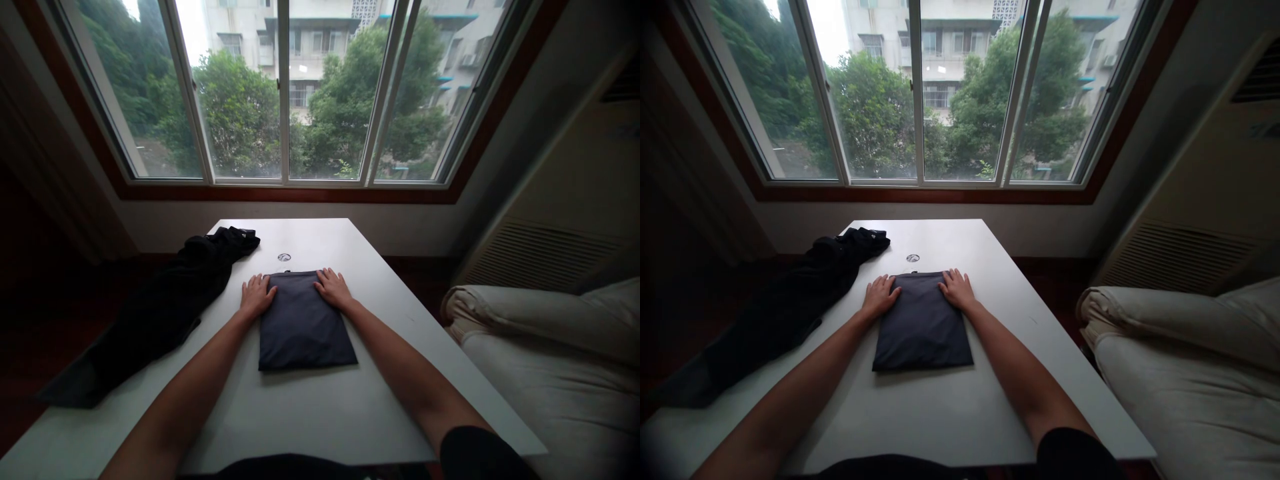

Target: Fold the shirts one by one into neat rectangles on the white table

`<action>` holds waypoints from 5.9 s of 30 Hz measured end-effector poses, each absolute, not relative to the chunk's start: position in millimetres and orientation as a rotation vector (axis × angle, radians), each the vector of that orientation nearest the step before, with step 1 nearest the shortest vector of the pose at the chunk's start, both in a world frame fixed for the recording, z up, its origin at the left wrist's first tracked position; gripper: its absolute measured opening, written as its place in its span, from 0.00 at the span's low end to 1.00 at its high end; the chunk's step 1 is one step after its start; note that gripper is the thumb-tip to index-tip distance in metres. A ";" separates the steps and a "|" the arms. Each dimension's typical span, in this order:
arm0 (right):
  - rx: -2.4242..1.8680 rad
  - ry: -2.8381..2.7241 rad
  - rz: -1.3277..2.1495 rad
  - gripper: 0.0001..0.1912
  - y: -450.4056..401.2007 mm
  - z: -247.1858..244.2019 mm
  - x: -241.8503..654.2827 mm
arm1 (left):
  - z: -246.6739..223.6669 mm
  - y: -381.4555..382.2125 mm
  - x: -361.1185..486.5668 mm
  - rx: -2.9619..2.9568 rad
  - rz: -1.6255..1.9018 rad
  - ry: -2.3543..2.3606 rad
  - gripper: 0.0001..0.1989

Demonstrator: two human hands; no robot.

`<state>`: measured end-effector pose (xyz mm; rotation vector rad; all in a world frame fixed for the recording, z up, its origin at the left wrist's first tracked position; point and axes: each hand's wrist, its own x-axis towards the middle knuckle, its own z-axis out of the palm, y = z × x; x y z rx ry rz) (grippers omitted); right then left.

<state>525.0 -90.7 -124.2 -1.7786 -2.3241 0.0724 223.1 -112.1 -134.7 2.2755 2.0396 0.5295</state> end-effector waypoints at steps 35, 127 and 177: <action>-1.440 -2.370 0.053 0.26 -129.4 -94.2 482.8 | -120.6 -117.2 235.0 2.498 0.247 1.689 0.30; -1.787 -2.140 0.117 0.32 -103.4 -129.4 496.1 | -108.7 -149.4 258.2 2.756 0.610 1.395 0.17; -1.847 -2.324 0.185 0.35 -88.0 -133.7 534.1 | -117.8 -167.5 277.4 2.712 0.227 1.126 0.36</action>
